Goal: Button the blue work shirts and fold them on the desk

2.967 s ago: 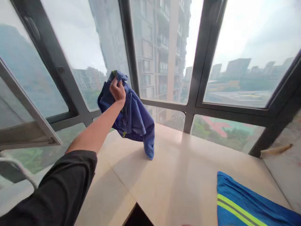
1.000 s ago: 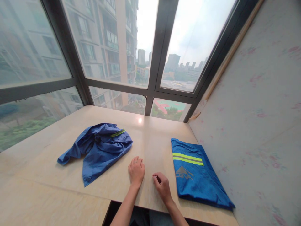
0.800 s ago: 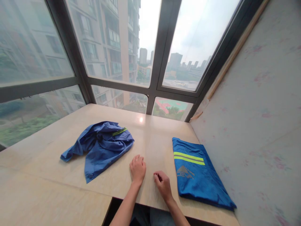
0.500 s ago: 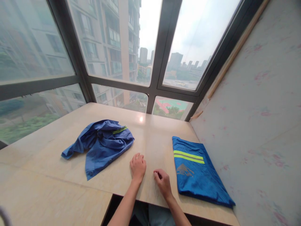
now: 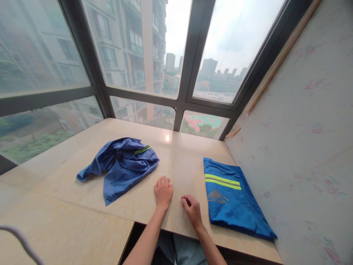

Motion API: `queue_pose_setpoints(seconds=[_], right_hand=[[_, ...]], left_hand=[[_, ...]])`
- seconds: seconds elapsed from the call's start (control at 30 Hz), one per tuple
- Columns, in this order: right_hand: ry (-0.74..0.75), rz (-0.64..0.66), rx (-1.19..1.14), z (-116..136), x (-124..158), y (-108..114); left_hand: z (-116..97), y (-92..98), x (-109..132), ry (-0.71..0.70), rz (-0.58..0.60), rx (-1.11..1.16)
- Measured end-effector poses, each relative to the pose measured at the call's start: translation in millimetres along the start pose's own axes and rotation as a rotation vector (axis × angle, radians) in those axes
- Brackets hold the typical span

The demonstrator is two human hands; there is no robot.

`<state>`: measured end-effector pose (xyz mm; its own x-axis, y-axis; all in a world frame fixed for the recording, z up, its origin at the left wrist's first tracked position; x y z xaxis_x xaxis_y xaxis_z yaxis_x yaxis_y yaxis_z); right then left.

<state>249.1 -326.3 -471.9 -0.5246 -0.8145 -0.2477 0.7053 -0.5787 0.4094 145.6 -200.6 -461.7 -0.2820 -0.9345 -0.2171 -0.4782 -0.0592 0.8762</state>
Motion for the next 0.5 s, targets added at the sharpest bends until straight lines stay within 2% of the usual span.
queue_pose_setpoints(seconds=[0.5], right_hand=[[0.007,-0.043,-0.032,-4.2,0.5,0.3]], left_hand=[[-2.0,2.4,-0.2,-0.008,0.01,-0.016]])
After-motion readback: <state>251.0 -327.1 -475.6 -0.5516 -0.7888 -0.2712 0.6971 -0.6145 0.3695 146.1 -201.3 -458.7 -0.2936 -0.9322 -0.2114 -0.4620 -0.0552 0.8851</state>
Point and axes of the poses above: each hand's wrist, its own x-axis away from the middle knuckle, its own y-axis out of the back of the hand, z = x × y, the point moved 1 cm from there along -x, towards the middle knuckle, and after that the axes turned 2 degrees about y, right-handed, at the moved point
